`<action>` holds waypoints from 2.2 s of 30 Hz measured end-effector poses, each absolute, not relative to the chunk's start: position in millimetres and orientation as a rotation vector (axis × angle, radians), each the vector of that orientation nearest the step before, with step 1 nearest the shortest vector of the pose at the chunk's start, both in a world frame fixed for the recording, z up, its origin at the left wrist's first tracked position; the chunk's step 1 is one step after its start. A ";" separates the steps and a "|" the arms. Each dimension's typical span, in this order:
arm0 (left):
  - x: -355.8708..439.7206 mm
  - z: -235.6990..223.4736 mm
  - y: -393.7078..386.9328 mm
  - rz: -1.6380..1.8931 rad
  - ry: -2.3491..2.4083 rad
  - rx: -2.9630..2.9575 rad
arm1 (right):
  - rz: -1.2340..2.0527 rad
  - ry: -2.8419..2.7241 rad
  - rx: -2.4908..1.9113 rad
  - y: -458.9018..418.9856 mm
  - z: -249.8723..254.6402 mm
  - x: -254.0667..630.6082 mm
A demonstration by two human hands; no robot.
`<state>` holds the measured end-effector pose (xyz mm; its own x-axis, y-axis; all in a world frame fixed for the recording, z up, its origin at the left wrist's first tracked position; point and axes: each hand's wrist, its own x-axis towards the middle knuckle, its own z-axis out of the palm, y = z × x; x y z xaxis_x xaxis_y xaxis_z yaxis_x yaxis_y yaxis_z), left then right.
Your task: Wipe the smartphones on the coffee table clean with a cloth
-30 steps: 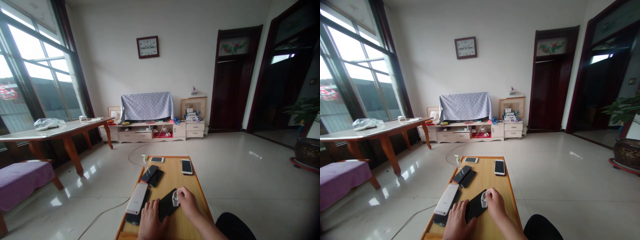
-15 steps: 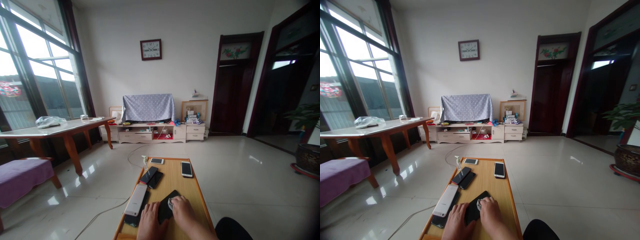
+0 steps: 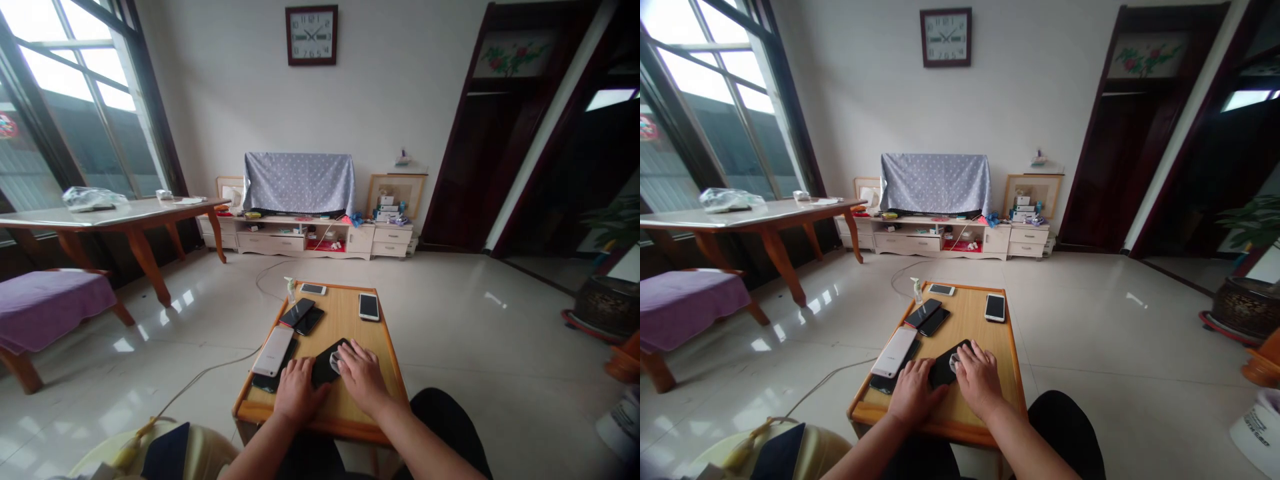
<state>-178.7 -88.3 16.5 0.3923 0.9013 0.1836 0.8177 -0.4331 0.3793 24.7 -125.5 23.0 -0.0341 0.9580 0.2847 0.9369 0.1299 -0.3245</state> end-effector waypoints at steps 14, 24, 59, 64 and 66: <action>-176.5 16.7 -84.2 0.500 1.598 2.420 | 0.298 -2.139 -1.899 -132.8 26.5 9.1; -176.9 18.1 -84.5 0.470 1.590 2.423 | 0.262 -2.049 -2.013 -131.2 28.1 15.8; -178.3 14.1 -81.1 0.434 1.523 2.427 | 0.438 -2.098 -1.782 -156.5 34.0 -16.5; -176.1 15.0 -82.6 0.460 1.526 2.408 | 0.427 -2.057 -1.849 -146.4 32.0 -4.7; -175.1 15.3 -82.9 0.486 1.539 2.404 | 0.393 -1.987 -1.946 -136.3 29.7 8.0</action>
<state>-175.1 -82.9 15.3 0.3882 0.9101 0.1452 0.8282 -0.4136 0.3782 8.0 -136.3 29.7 -0.0112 0.9990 0.0427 0.9077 0.0281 -0.4188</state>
